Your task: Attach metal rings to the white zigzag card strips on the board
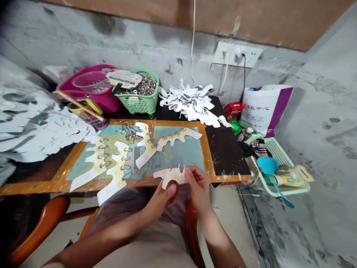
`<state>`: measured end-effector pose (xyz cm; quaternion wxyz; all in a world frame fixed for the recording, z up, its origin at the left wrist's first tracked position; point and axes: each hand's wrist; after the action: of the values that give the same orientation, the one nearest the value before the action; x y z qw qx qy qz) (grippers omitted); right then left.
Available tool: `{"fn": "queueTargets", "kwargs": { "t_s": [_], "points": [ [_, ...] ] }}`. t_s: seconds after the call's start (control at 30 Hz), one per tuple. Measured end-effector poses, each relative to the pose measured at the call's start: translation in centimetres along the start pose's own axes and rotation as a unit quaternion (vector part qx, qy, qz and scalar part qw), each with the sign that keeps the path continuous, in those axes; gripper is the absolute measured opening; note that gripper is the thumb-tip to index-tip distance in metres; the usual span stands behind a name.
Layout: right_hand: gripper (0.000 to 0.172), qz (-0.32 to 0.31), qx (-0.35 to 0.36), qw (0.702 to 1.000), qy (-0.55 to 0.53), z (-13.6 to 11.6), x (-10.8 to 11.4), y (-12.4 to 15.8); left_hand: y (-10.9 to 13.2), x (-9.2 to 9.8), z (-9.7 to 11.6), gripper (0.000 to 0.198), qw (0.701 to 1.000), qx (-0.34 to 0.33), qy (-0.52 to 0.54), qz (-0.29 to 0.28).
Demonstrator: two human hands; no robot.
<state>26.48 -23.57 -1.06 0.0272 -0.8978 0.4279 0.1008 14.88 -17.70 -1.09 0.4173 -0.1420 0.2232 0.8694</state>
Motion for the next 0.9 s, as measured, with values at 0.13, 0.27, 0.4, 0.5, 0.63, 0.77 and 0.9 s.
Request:
{"fn": "queueTargets", "kwargs": {
  "t_s": [0.13, 0.27, 0.4, 0.5, 0.63, 0.77, 0.9],
  "points": [
    [0.025, -0.016, 0.007, 1.000, -0.004, -0.4, -0.3, 0.4, -2.7, -0.6, 0.3, 0.047, 0.981, -0.043, 0.053, 0.182],
    [0.024, -0.067, 0.012, 0.998, -0.010, -1.3, 0.2, 0.6, -2.8, -0.5, 0.9, 0.033, 0.979, -0.113, -0.031, 0.164],
    [0.023, -0.100, 0.004, 0.994, 0.042, -2.3, 0.6, 0.6, -2.3, -0.2, 1.3, 0.029, 0.969, -0.159, -0.064, 0.178],
    [0.024, -0.110, -0.013, 0.993, 0.050, -2.6, 0.6, 0.6, -2.2, -0.2, 1.7, 0.032, 0.973, -0.153, -0.043, 0.167],
    [0.022, -0.121, -0.033, 0.992, 0.026, -2.4, 0.4, 0.7, -2.4, -0.1, 1.9, 0.030, 0.971, -0.148, -0.034, 0.183],
    [0.021, -0.139, -0.043, 0.989, 0.006, -2.1, 0.2, 0.7, -2.5, -0.1, 1.2, 0.033, 0.973, -0.117, 0.038, 0.196],
    [0.020, -0.163, -0.059, 0.985, -0.020, -2.0, 0.4, 0.7, -2.5, -0.3, 1.0, 0.035, 0.973, -0.077, 0.094, 0.196]
  ]
}}
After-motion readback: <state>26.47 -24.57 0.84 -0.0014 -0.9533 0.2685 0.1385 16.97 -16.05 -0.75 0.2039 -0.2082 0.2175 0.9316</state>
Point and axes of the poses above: each hand's wrist, its own y-axis away from the middle knuckle, its own x-axis out of the back of the hand, z = x × y, and after that the axes turned 3 degrees about z, right-handed
